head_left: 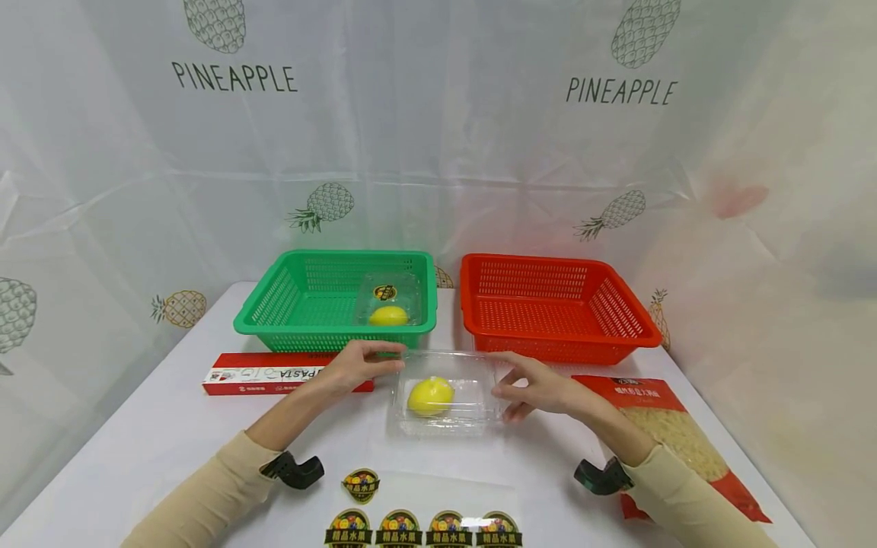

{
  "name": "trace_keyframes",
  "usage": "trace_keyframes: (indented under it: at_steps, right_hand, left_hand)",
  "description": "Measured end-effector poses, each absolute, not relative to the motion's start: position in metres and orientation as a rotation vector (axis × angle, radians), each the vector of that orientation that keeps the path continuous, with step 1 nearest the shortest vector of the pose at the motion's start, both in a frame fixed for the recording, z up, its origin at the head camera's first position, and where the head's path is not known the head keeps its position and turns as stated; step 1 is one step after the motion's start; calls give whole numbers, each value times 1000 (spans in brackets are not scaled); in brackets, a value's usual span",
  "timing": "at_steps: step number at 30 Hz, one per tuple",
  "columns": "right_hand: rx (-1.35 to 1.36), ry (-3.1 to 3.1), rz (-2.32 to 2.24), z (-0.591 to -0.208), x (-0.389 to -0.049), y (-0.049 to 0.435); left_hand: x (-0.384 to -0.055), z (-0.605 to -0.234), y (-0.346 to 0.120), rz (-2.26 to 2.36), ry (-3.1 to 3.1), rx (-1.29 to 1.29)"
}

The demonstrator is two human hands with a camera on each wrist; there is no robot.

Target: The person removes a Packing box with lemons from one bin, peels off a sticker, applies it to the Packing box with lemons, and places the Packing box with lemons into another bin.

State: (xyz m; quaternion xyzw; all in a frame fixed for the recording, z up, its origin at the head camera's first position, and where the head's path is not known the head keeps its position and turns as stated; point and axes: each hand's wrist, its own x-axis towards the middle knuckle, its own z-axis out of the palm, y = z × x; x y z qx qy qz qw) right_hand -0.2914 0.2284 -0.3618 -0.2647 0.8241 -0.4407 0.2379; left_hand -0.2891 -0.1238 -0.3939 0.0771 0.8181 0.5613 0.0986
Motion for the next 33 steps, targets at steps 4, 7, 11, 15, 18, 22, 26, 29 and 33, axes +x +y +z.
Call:
trace_keyframes:
  at_steps: [4,7,11,15,18,22,26,29,33]
  right_hand:
    - [-759,2362,-1119,-355,-288,229]
    - [-799,2426,-1060,-349,-286,230]
    - [-851,2456,-1018,-340,-282,230]
    - [-881,2469,-987,-330,-274,225]
    - [-904,2461,-973,-325,-266,217]
    - [-952,2428,-969,-322,-257,204]
    - [-969,2386,-956,-322,-248,189]
    - [-966,2364,-919,-321,-242,178]
    - [-997,2324,-873,-323,-236,162]
  left_hand:
    - [-286,-393,-128,1642,2426,257]
    - [-281,-393,-134,1634,2418,285]
    - [-272,-392,-144,1603,2422,330]
    - [-261,-390,-153,1542,2457,373]
    - [-250,-390,-161,1463,2495,415]
    - [-234,-390,-171,1435,2427,488]
    - [-218,-392,-181,1394,2345,569]
    - [-207,-392,-187,1343,2315,591]
    - [-193,-393,-194,1326,2270,571]
